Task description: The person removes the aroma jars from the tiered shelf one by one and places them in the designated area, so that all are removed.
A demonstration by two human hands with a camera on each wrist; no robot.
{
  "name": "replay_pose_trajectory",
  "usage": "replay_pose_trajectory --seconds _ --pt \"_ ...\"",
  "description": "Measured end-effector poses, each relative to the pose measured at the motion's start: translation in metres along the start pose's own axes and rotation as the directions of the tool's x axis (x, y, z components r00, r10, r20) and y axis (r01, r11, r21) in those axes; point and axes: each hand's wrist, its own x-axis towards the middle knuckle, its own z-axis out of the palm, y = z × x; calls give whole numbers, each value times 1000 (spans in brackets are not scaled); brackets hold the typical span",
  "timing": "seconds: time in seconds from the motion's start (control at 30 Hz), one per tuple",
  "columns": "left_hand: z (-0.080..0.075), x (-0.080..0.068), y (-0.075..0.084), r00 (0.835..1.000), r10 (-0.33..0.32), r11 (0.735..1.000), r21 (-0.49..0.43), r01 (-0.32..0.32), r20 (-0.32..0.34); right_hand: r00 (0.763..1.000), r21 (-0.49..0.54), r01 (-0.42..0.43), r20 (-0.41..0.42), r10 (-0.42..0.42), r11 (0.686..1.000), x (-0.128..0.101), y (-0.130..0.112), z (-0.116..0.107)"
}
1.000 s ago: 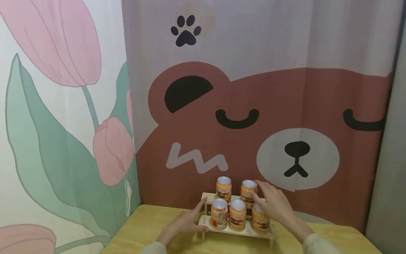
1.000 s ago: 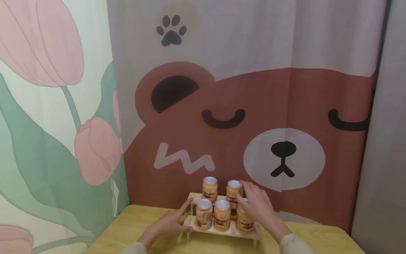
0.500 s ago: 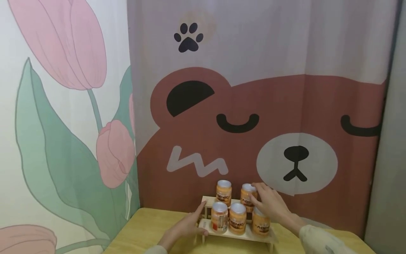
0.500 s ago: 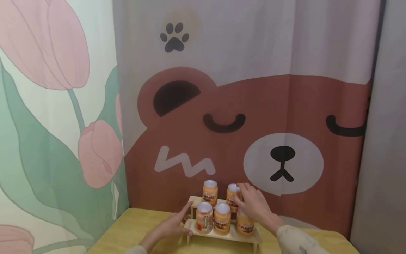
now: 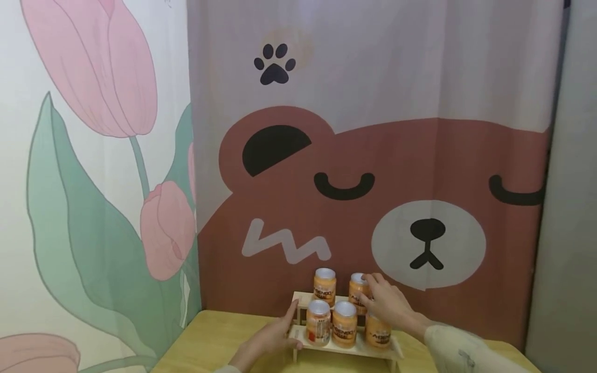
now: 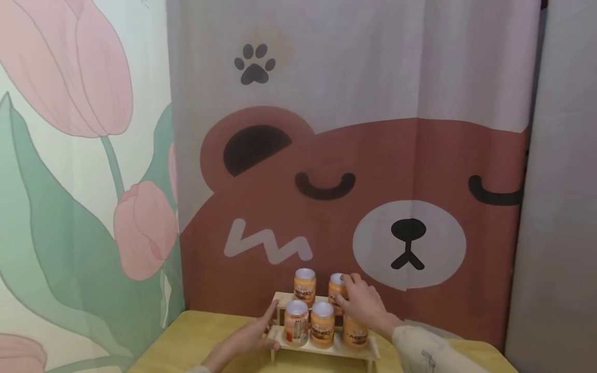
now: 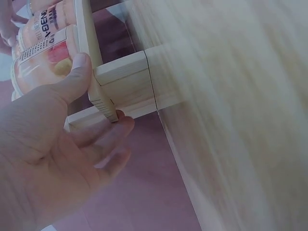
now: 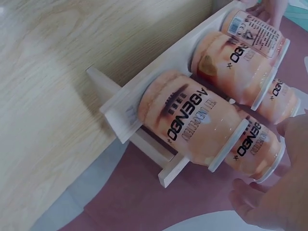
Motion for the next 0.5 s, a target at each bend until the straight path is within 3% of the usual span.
replay_pose_trajectory --seconds 0.3,0.4,0.5 --pt "3 1 5 1000 -3 1000 25 3 -9 1000 0 3 19 -3 1000 -1 2 4" --pt "3 1 3 1000 -10 999 40 11 -20 999 119 -25 28 22 993 0 2 9" --pt "3 0 0 1000 -13 999 42 14 -21 998 303 -59 15 57 951 0 0 16"
